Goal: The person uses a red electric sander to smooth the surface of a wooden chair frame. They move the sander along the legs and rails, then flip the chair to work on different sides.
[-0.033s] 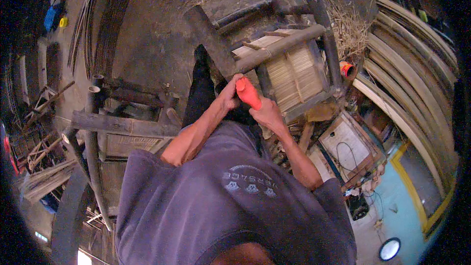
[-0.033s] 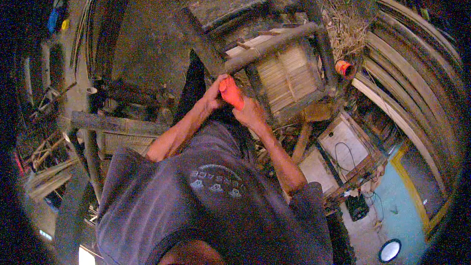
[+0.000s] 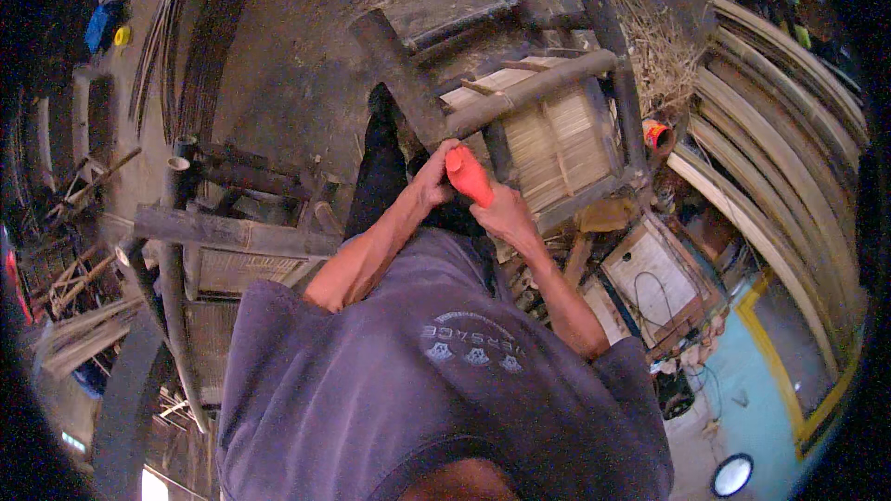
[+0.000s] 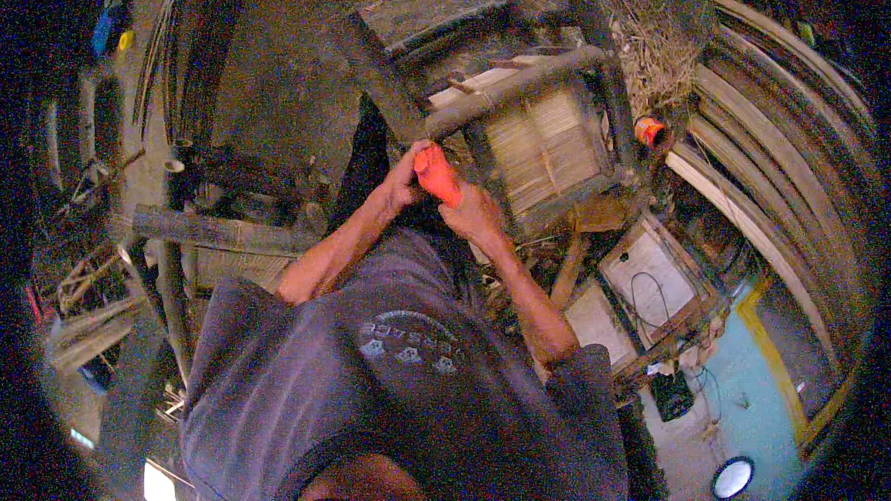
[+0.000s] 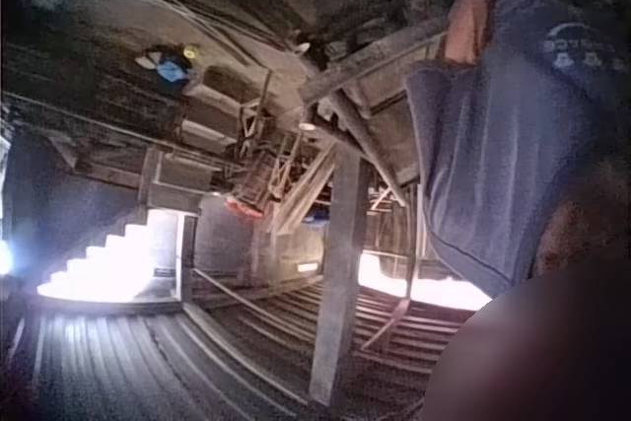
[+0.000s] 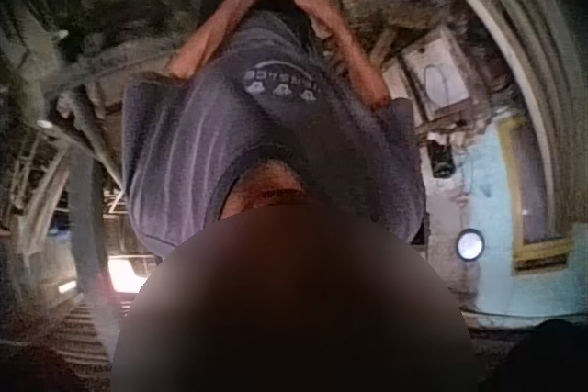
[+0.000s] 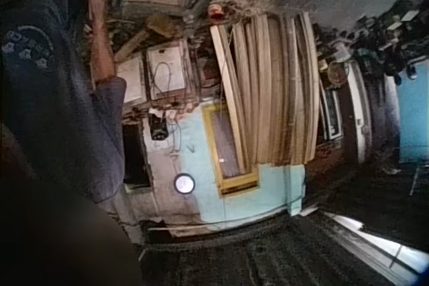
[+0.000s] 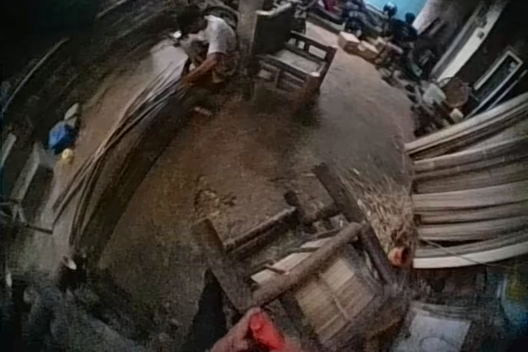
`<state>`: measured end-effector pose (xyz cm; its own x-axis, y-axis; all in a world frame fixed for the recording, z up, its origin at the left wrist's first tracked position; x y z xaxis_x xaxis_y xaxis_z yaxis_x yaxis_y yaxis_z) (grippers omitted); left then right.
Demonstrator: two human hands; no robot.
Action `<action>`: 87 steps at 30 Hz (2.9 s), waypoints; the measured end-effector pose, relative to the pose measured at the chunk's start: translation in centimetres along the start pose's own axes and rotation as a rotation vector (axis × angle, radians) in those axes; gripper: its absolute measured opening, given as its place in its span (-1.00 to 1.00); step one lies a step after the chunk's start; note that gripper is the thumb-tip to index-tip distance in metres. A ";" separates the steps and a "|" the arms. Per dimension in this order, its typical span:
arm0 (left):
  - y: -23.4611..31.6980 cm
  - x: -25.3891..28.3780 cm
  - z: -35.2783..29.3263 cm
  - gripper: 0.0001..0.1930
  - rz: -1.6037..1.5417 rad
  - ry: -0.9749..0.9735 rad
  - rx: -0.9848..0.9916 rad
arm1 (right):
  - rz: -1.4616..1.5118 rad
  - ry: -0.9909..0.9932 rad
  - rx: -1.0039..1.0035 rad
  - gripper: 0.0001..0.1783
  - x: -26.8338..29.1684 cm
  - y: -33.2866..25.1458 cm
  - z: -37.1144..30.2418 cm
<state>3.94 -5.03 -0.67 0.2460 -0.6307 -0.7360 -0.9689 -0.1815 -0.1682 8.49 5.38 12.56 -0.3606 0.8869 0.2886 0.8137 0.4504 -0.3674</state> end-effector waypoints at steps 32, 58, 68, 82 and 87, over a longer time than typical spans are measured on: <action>2.6 2.2 -1.2 -0.74 -0.158 0.037 -0.171 | -0.157 -0.054 0.120 -0.49 -2.4 -2.4 3.4; 3.8 4.8 -0.3 -0.60 1.683 -0.189 0.209 | 0.432 0.519 -0.667 -0.53 -19.0 16.5 -25.2; -1.7 21.3 3.7 -0.44 1.640 0.093 0.004 | 0.505 0.238 -0.459 -0.61 -42.0 32.8 -20.4; -5.9 22.4 7.6 -0.06 0.054 0.013 -0.363 | 0.241 0.274 -0.008 -0.71 -48.9 46.4 -20.9; -6.9 22.6 9.1 -0.15 0.026 0.096 -0.281 | 0.487 0.300 -0.068 -0.63 -47.0 40.9 -21.7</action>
<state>15.96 -11.14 -22.08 0.2352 -0.7039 -0.6702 -0.9328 -0.3572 0.0478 68.67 -20.13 3.14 0.1999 0.9183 0.3417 0.8844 -0.0191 -0.4663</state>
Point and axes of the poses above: each hand's wrist, its own z-axis towards the middle knuckle, its own x-axis out of the back of the hand, y = z × x, the point moved 5 cm from there along z, towards the middle knuckle, and after that the axes turned 10 degrees about -y, right-handed, at the moved point
